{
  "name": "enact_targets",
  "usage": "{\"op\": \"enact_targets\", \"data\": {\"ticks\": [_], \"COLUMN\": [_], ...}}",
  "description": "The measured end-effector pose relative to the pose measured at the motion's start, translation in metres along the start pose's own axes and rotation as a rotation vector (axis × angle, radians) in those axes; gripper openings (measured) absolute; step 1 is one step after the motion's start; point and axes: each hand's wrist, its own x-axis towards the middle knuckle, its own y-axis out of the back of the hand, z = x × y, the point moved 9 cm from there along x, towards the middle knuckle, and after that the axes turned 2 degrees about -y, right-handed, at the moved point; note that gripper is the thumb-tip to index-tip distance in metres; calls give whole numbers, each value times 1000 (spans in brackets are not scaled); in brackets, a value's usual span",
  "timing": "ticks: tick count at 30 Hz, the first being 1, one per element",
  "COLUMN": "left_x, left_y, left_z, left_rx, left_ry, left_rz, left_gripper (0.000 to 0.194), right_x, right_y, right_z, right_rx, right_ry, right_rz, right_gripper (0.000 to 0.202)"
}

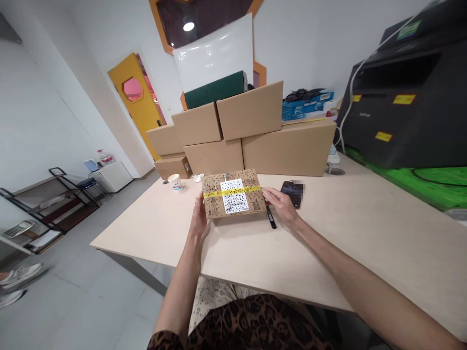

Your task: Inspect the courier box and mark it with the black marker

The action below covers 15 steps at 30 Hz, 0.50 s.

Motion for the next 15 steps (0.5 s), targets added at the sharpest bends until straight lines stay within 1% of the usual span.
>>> {"op": "enact_targets", "data": {"ticks": [11,15], "left_x": [0,0], "left_y": [2,2], "left_z": [-1,-2], "left_rx": [-23,-35], "left_ry": [1,13], "left_rz": [21,24], "left_gripper": [63,65], "right_x": [-1,-1], "right_y": [1,2], "right_z": [2,2], "right_rx": [-13,-9], "right_ry": [-8,-21], "right_rz": [24,25], "right_gripper": [61,62]}}
